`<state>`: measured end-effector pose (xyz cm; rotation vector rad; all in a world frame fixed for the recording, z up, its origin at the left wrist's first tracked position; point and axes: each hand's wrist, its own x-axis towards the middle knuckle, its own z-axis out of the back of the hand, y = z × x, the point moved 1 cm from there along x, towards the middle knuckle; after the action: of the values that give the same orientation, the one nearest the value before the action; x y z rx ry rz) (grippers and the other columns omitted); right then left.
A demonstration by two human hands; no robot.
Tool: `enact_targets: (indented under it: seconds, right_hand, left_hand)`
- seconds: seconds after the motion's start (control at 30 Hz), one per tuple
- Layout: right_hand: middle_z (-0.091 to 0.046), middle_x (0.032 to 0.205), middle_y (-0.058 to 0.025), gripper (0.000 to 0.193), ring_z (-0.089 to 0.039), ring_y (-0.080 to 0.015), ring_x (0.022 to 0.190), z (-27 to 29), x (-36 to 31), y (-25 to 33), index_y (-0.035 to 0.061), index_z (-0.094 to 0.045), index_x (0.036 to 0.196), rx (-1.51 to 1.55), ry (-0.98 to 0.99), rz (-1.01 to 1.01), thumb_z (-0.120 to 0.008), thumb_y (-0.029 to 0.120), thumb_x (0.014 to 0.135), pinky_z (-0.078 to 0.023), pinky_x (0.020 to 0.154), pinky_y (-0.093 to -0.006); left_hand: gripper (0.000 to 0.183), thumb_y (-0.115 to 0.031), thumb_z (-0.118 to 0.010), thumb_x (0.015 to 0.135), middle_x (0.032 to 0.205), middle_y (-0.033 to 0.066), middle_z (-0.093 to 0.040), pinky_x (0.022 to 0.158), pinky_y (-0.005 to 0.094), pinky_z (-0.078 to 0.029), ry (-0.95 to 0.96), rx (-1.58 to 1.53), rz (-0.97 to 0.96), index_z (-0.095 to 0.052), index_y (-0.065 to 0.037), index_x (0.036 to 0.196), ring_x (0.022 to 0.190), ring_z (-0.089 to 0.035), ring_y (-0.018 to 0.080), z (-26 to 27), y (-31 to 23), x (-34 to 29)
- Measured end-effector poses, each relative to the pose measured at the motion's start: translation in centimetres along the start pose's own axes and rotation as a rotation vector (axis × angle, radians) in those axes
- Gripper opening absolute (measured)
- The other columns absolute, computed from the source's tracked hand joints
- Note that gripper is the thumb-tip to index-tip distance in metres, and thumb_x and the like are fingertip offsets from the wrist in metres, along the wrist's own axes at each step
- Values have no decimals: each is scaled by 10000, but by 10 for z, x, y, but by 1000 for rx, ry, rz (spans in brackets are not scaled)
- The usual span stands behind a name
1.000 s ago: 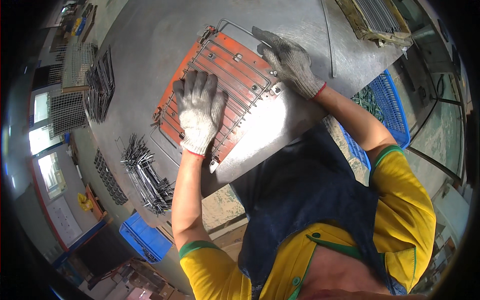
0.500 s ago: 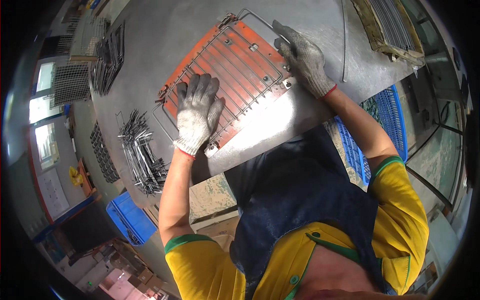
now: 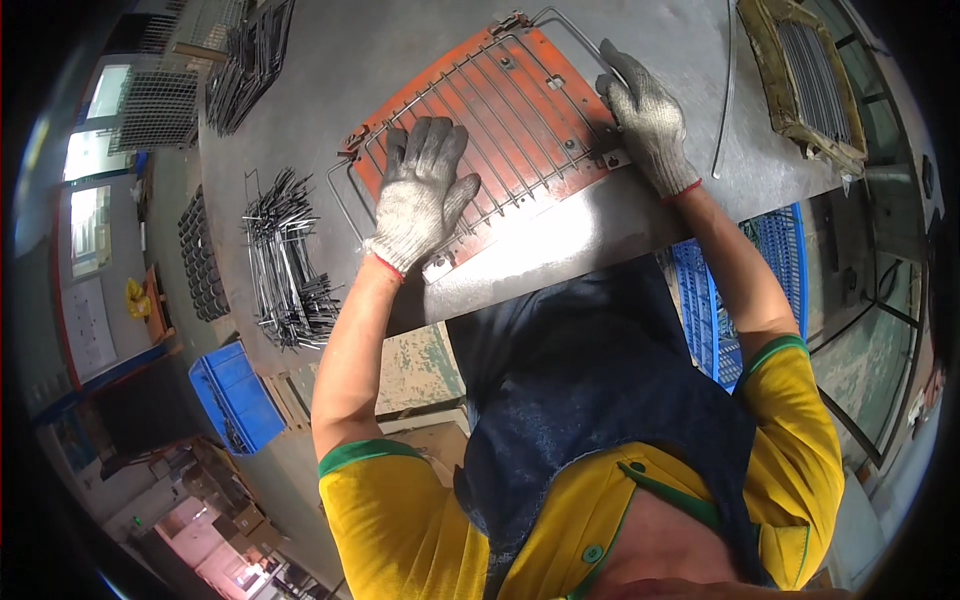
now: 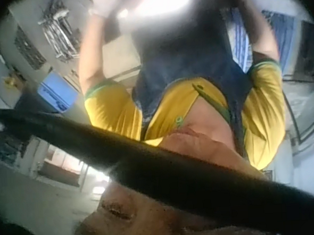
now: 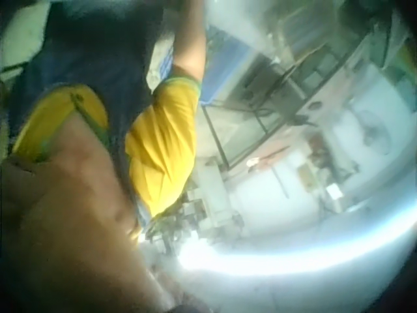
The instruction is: The person assembles metal frames by inserting thin metal rods into slots on a red jig. They pick up rods from a pile, place them into the jig, and then remove the completed frame to place it on a stack. The process is repeated continuously throughout the video.
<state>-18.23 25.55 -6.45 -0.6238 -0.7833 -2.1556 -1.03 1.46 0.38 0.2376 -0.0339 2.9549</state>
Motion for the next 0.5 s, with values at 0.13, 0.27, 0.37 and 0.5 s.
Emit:
enact_targets:
  seconds: [0.13,0.27,0.37,0.5]
  right_hand:
    - [-570,1318,-86,355,-587,-281,1144,4,1,2,119,-547,1226,181,49,-145,-549,245,894,-489,913,-370]
    - [-597,1289,-105,454,-594,-285,1137,7,4,4,136,-530,1351,295,92,-241,-505,332,942,-462,952,-363]
    - [-602,1281,-104,453,-606,-272,1116,5,2,3,138,-532,1351,299,85,-245,-507,327,940,-467,943,-364]
    - [-567,1319,-85,411,-604,-260,1112,2,1,-2,129,-545,1234,215,99,-159,-583,266,849,-496,899,-370]
  left_hand:
    - [482,-293,-598,855,1254,165,-498,1071,525,-283,6,-283,130,-511,-24,1245,1236,-432,355,23,-3,1]
    - [514,-293,-643,800,1203,152,-523,1068,510,-283,-4,-185,260,-521,-18,1216,1197,-445,341,34,16,-5]
    - [538,-326,-625,817,1232,163,-507,1075,522,-277,10,86,68,-503,-16,1239,1223,-425,343,14,19,-24]
    - [570,-364,-599,845,1274,186,-472,1083,560,-266,11,82,72,-479,8,1260,1254,-400,355,6,6,-6]
